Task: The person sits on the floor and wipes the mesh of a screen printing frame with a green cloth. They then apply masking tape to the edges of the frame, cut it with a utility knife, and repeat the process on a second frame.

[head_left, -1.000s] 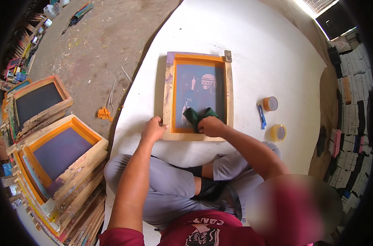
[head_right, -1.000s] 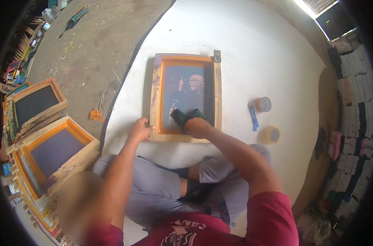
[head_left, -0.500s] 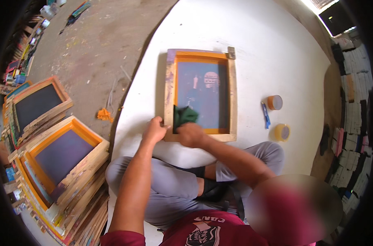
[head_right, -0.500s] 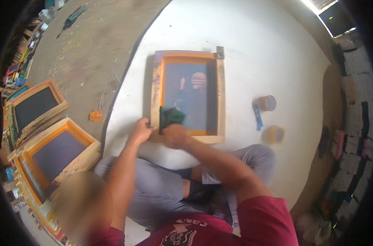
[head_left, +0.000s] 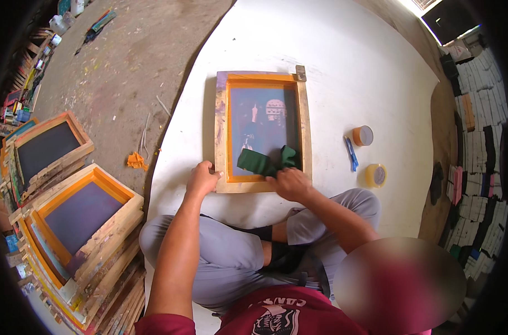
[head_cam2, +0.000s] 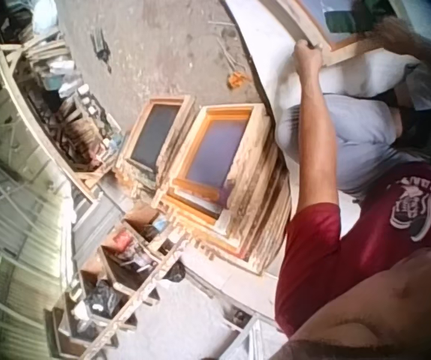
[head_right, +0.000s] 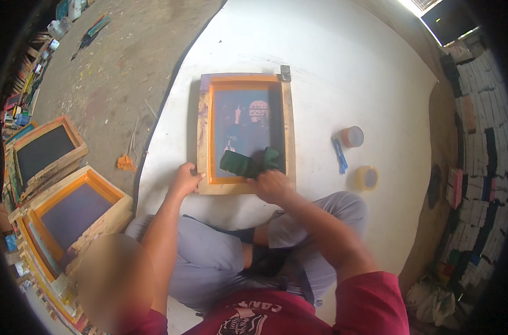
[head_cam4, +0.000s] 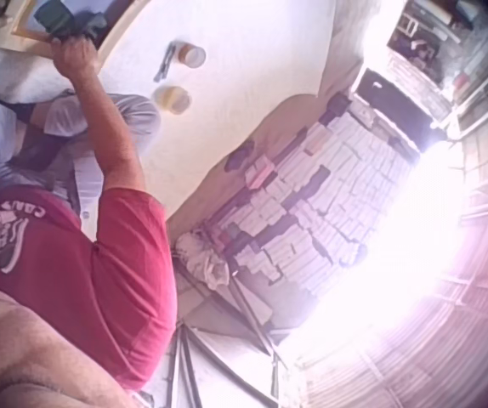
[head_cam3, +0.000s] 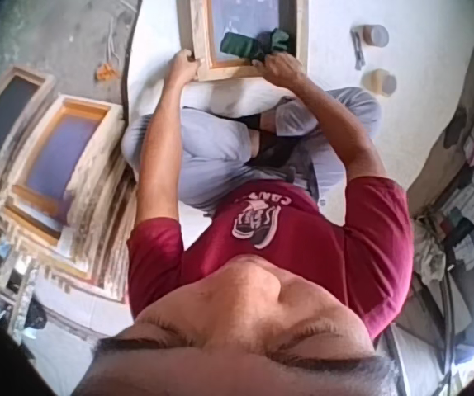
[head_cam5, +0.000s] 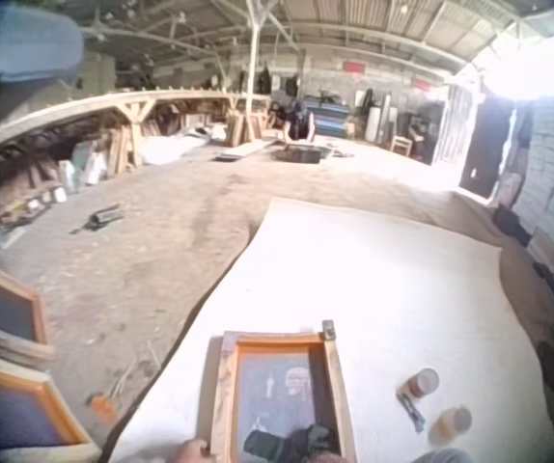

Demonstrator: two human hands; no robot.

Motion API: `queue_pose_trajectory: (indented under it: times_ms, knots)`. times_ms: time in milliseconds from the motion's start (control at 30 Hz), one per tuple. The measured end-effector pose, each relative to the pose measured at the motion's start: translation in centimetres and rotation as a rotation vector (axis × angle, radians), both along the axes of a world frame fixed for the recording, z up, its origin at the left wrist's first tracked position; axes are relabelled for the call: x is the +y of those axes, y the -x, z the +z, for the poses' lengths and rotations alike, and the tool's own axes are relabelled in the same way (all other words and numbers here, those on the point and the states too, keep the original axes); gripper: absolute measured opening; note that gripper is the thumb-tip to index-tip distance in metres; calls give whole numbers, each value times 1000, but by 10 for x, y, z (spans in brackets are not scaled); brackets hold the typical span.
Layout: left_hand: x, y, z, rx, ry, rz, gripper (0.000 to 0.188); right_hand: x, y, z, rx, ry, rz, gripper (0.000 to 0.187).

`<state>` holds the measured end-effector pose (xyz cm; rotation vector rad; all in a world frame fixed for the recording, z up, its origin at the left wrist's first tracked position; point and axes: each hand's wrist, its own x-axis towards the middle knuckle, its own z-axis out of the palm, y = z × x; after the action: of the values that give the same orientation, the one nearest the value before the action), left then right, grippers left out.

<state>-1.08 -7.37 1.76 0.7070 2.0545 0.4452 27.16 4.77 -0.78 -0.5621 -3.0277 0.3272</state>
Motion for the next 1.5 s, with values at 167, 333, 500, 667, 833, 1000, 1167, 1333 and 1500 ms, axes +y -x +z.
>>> queue_pose_trajectory:
  times_ms: [167, 333, 500, 667, 833, 1000, 1167, 1333, 1500]
  knots:
    - [-4, 4, -20, -5, -10, 53, 29, -55, 84, -17, 125, 390, -93, 30]
    - [-4, 3, -13, 0, 19, 36, 31, -38, 58, -28, 69, 376, -119, 33]
    - [-3, -1, -3, 0, -4, 29, 30, 9, -17, -22, -236, 227, -112, 50]
    - [-2, -1, -6, 10, -6, 26, 29, -24, 29, -11, -123, 225, -160, 46]
    - [-2, 2, -14, 46, -8, 1, 31, -63, 106, 1, 208, 297, 18, 32]
    - [-3, 3, -13, -10, 27, 31, 32, -30, 62, -10, -194, 413, -109, 46]
    - [-2, 1, -6, -3, 13, 11, 31, 8, -2, 18, -436, 197, -124, 40]
    - [0, -1, -7, 13, 10, 28, 29, -30, 56, 16, -388, 297, -207, 37]
    - [0, 1, -19, -1, -22, 25, 29, -65, 104, -1, -150, 316, -147, 46]
